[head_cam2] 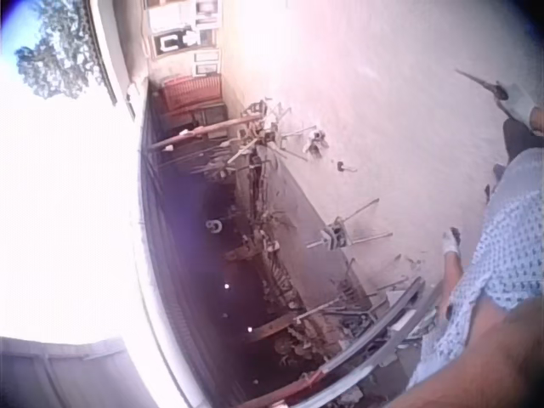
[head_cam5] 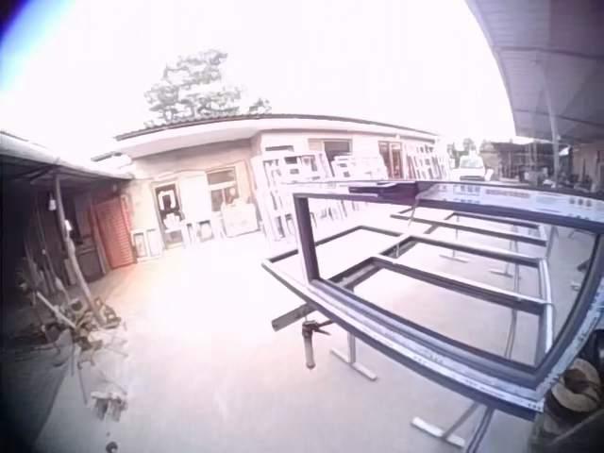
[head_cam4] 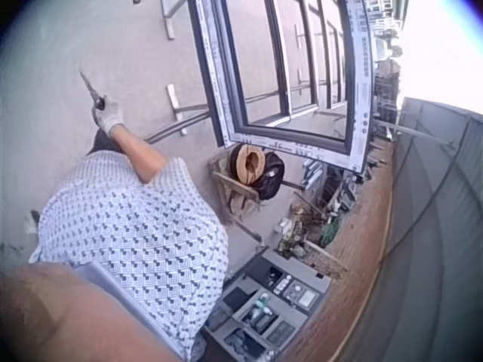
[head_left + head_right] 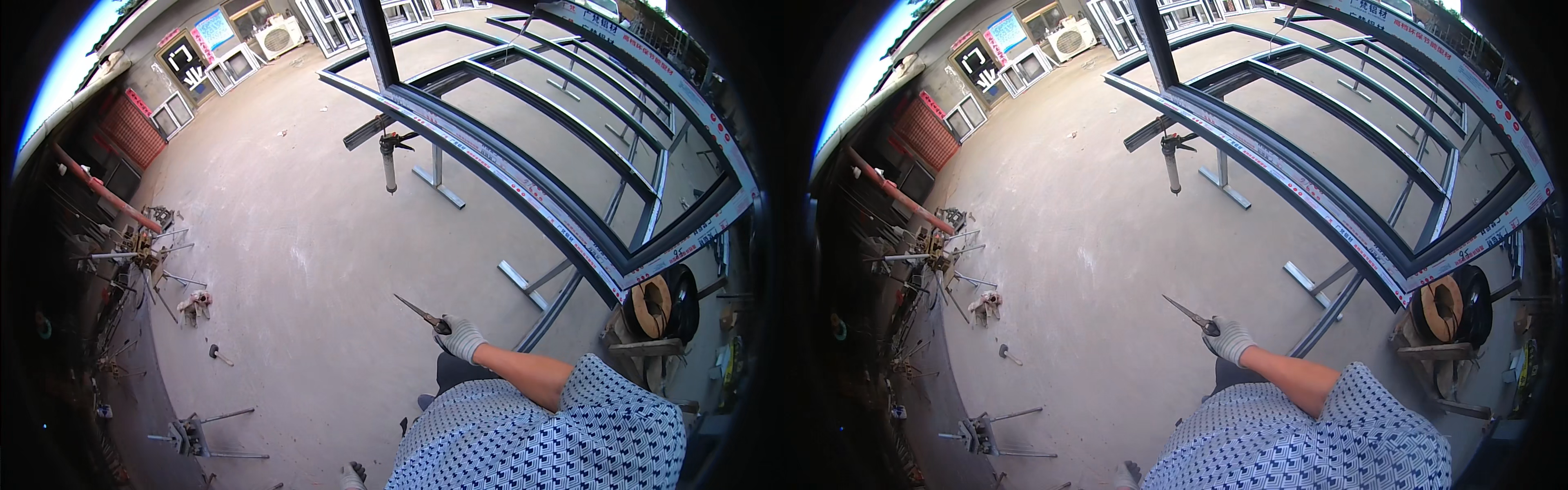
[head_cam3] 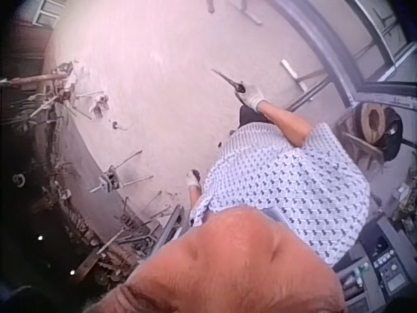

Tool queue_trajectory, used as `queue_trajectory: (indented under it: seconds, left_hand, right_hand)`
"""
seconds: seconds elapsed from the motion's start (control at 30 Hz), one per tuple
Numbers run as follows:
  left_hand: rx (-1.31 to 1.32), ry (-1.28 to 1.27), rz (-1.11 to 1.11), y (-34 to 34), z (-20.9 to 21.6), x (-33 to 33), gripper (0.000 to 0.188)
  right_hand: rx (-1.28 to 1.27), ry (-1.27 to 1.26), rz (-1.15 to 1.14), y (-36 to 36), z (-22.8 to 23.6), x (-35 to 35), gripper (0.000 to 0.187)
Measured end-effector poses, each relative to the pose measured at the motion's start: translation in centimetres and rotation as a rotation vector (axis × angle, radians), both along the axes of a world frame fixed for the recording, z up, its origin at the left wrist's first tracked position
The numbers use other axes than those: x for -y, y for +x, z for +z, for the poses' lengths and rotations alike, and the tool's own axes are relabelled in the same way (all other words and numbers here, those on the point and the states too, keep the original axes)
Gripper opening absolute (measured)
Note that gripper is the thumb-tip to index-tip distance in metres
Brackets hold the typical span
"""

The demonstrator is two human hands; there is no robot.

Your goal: The person installs a rubber seal into the groove of a window frame. They use shears to cut the seal to length and a flat tool to press it into place along the frame's perimeter.

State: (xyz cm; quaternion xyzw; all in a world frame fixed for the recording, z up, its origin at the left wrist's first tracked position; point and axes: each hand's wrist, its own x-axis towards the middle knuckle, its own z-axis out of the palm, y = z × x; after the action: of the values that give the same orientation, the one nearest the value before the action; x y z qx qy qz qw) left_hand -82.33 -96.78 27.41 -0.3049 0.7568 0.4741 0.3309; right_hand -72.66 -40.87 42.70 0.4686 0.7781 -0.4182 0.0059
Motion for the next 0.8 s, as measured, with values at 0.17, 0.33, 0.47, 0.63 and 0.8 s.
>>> queue_trajectory:
  seconds: [0.17,0.33,0.47,0.63,0.8]
  left_hand:
    - [-0.051,0.015,-0.108,-13.1,1.1,-8.5,0.039]
    - [-0.107,0.088,-0.187,-16.8,2.2,-19.7,0.028]
    - [-0.080,0.084,-0.412,-18.4,5.7,-27.6,0.030]
    - [-0.129,0.123,-0.499,-24.8,6.7,-34.6,0.031]
    - [-0.246,0.217,-0.579,-33.3,10.7,-44.1,0.032]
  right_hand:
    - [-0.050,0.029,0.019,-4.8,0.2,-1.3,0.038]
    - [-0.077,0.043,0.078,-11.9,-0.1,-5.3,0.035]
    - [-0.025,-0.046,0.183,-18.4,-1.2,-9.3,0.033]
    - [-0.039,-0.068,0.363,-26.6,3.8,-15.1,0.033]
    - [-0.154,-0.017,0.356,-33.0,3.7,-18.7,0.036]
